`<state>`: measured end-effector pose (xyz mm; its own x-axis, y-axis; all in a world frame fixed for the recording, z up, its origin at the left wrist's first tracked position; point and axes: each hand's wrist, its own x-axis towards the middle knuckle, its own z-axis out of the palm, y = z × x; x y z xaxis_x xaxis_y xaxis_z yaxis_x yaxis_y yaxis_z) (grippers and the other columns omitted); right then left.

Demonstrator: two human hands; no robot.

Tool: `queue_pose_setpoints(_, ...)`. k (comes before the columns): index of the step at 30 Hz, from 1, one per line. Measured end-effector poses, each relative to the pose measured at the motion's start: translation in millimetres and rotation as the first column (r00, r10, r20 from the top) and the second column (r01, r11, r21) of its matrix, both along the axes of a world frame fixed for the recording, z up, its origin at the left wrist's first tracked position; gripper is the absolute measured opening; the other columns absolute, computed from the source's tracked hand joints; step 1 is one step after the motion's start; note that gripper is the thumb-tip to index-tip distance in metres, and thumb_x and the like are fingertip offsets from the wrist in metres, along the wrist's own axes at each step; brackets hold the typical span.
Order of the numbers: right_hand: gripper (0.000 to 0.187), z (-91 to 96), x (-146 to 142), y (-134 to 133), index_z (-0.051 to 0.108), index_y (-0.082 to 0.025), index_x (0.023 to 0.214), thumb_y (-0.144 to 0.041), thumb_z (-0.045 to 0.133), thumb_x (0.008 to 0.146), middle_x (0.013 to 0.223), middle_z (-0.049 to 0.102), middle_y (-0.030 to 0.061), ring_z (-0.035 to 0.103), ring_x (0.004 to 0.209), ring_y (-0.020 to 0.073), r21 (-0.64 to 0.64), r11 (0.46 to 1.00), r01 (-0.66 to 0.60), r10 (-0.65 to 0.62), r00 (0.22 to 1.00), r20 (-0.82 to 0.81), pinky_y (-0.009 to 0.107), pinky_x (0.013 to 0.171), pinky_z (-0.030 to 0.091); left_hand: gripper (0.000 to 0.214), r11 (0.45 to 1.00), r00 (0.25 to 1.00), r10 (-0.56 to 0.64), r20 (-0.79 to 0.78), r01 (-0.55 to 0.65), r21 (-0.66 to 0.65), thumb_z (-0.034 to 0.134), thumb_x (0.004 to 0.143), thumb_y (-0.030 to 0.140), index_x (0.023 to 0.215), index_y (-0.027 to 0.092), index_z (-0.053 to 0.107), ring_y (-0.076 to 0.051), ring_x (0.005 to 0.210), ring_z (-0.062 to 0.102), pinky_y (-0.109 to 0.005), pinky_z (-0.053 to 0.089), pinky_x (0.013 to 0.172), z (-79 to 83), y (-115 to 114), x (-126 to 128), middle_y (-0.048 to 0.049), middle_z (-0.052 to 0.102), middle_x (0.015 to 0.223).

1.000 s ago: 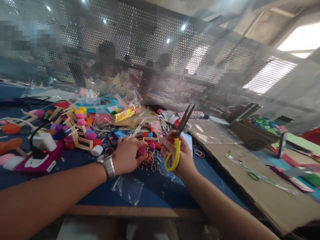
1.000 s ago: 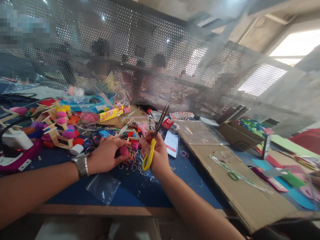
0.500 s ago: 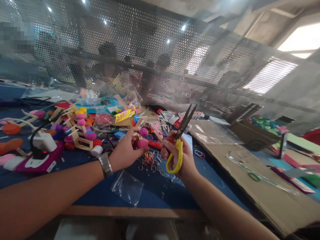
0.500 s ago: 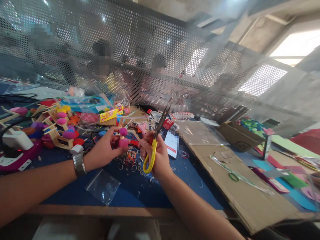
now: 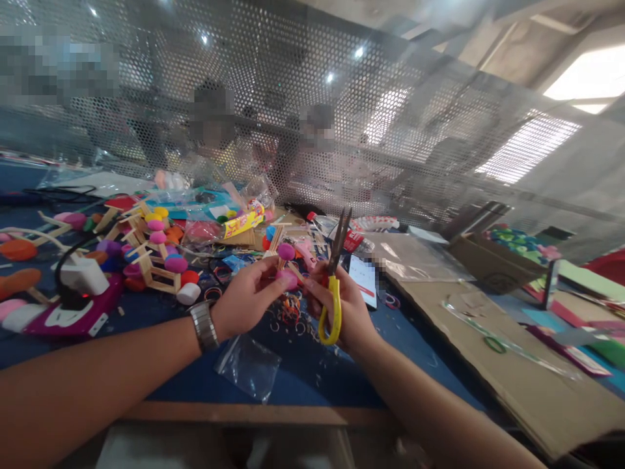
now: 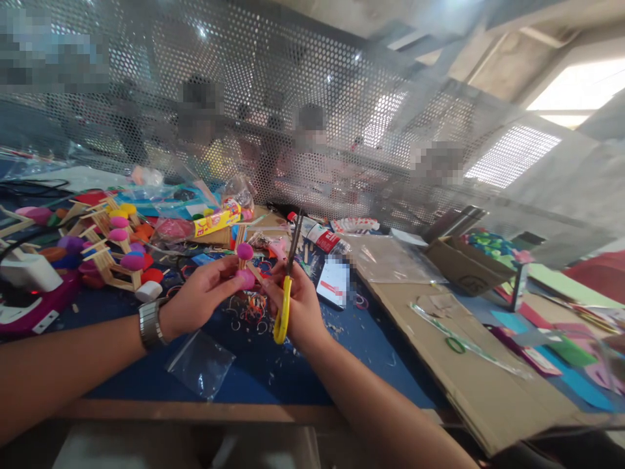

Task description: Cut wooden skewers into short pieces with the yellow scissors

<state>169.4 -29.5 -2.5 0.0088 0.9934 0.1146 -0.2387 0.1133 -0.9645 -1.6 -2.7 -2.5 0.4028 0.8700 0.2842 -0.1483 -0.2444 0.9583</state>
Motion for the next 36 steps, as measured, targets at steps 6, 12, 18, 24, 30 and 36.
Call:
queue_pose_setpoints(6, 0.037, 2.3, -0.8, -1.9, 0.051, -0.026, 0.090, -0.033, 0.081, 0.070, 0.063, 0.057, -0.0076, 0.041, 0.040, 0.0057, 0.000, 0.999, -0.042, 0.042, 0.998, -0.052, 0.021, 0.041, 0.032, 0.040, 0.978, 0.977, 0.204, -0.066, -0.200, 0.062, 0.059, 0.088, 0.046, 0.105, 0.012, 0.071, -0.019, 0.075, 0.065, -0.031, 0.055, 0.069, -3.0, 4.5, -1.1, -0.0079, 0.073, 0.091)
queue_pose_setpoints(12, 0.039, 5.1, -1.3, -5.4, 0.050, -0.026, 0.087, -0.028, 0.082, 0.066, 0.063, 0.052, -0.0088, 0.042, 0.041, 0.0054, -0.011, 0.999, -0.038, 0.037, 0.997, -0.066, 0.022, 0.041, 0.030, 0.034, 0.966, 0.970, 0.232, -0.067, -0.222, 0.129, 0.062, 0.087, 0.043, 0.100, 0.013, 0.073, -0.018, 0.074, 0.067, -0.029, 0.056, 0.067, -1.2, 4.3, -0.7, -0.0079, 0.075, 0.088)
queue_pose_setpoints(18, 0.038, 6.5, -2.0, -6.9, 0.050, -0.025, 0.084, -0.028, 0.083, 0.065, 0.058, 0.050, -0.0094, 0.039, 0.038, 0.0047, -0.024, 0.999, -0.047, 0.046, 0.997, -0.067, 0.021, 0.039, 0.028, 0.032, 0.979, 0.980, 0.180, -0.081, -0.170, 0.116, 0.062, 0.089, 0.040, 0.101, 0.014, 0.074, -0.017, 0.066, 0.066, -0.028, 0.055, 0.062, 0.8, 1.5, 0.3, -0.0047, 0.072, 0.072)
queue_pose_setpoints(24, 0.035, 6.8, -1.9, -6.9, 0.050, -0.025, 0.084, -0.027, 0.081, 0.068, 0.055, 0.051, -0.0090, 0.039, 0.038, 0.0049, -0.021, 0.996, -0.083, 0.081, 0.995, -0.058, 0.020, 0.039, 0.028, 0.028, 0.982, 0.983, 0.172, -0.060, -0.166, 0.089, 0.063, 0.087, 0.036, 0.102, 0.015, 0.076, -0.015, 0.062, 0.064, -0.025, 0.054, 0.059, 0.8, 0.2, 1.7, -0.0030, 0.071, 0.070)
queue_pose_setpoints(30, 0.036, 7.0, -1.2, -6.8, 0.050, -0.025, 0.084, -0.029, 0.082, 0.067, 0.057, 0.050, -0.0093, 0.037, 0.038, 0.0043, -0.029, 0.995, -0.090, 0.089, 0.995, -0.051, 0.020, 0.039, 0.028, 0.028, 0.984, 0.982, 0.168, -0.084, -0.161, 0.080, 0.062, 0.087, 0.033, 0.102, 0.015, 0.077, -0.014, 0.057, 0.063, -0.024, 0.053, 0.056, 1.7, -0.6, 1.5, -0.0025, 0.071, 0.066)
queue_pose_setpoints(36, 0.037, 8.3, -1.0, -9.1, 0.050, -0.024, 0.084, -0.030, 0.083, 0.068, 0.060, 0.049, -0.0097, 0.038, 0.040, 0.0041, -0.029, 0.993, -0.114, 0.113, 0.993, -0.022, 0.019, 0.039, 0.028, 0.029, 0.977, 0.974, 0.197, -0.114, -0.185, 0.108, 0.065, 0.085, 0.038, 0.094, 0.014, 0.078, -0.015, 0.056, 0.064, -0.024, 0.054, 0.055, 5.4, -1.5, 1.1, -0.0020, 0.070, 0.063)
